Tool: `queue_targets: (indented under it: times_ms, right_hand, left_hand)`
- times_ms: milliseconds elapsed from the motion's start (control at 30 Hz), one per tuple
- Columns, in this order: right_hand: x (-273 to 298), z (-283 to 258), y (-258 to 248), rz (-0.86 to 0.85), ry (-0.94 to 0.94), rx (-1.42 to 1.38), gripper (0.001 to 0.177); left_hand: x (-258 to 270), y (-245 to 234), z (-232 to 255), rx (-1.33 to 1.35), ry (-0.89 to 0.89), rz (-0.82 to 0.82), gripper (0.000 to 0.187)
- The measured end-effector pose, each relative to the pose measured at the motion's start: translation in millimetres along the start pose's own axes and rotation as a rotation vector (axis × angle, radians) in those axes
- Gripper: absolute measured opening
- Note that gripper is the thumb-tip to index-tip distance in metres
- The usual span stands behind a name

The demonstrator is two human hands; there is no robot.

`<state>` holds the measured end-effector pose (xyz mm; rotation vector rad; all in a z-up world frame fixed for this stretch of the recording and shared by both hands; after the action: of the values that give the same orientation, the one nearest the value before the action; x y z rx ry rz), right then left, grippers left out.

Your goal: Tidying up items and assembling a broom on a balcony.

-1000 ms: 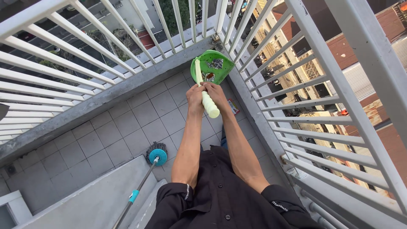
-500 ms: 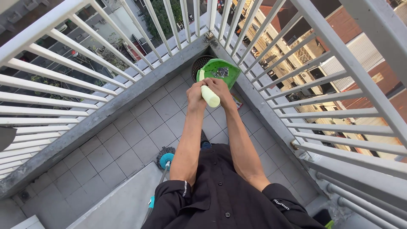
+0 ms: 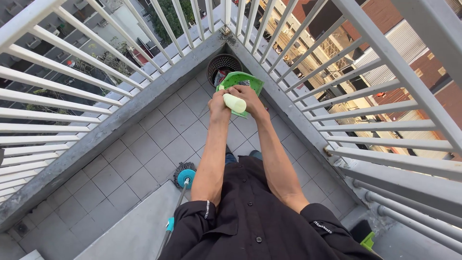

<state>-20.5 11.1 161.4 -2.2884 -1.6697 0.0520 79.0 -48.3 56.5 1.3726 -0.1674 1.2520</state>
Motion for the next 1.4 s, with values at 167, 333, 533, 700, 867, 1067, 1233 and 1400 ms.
queue_targets:
  times_ms: [167,333,533,700,867,1067,1233,1400]
  right_hand:
    - [16.9,-4.3,-12.5,-0.070,-0.011,-0.115,0.042]
    - [47.8,-12.6,-22.1,-0.113,0.072,-0.338,0.053]
    - [67.7,-2.8,-18.4,-0.165,0.081,-0.393,0.066]
    - [87.2,7.1,-11.4,-0.167,-0.065,-0.407,0.070]
    - [92.2,14.9,2.7,-0.147,-0.164,-0.134,0.049]
    - [84.1,29.7,24.3,-0.173,-0.157,-0.128,0.038]
    - [65.4,57.3,38.6,-0.178,-0.215,0.000,0.035]
    - [50.5,84.6,49.7,-0.207,-0.050,0.012,0.037]
  left_hand:
    - [14.0,-2.6,-15.6,-0.053,-0.029,0.111,0.016]
    - [25.0,-6.2,-33.9,0.014,-0.082,0.101,0.026]
    - [-19.1,-50.6,-56.4,0.023,-0.060,0.025,0.031]
    - [-34.9,-85.3,-72.5,0.141,-0.085,0.080,0.018]
    - [-72.6,-122.3,-89.6,0.029,-0.140,0.094,0.017]
    - [-27.1,-121.6,-77.7,-0.101,-0.070,0.094,0.023]
    - [-6.1,-119.8,-63.9,-0.181,-0.002,0.121,0.028]
    - [-31.9,-155.0,-71.3,-0.243,-0.022,0.145,0.028]
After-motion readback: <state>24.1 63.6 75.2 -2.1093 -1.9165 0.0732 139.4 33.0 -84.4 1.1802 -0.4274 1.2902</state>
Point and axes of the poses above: each hand's wrist, its own x-axis away from the middle knuckle, its own y-axis out of the palm, z = x × y, the point moved 4 cm from there along -x, towards the middle knuckle, and after that the axes turned 12 degrees about -y, right-handed, at the moved point
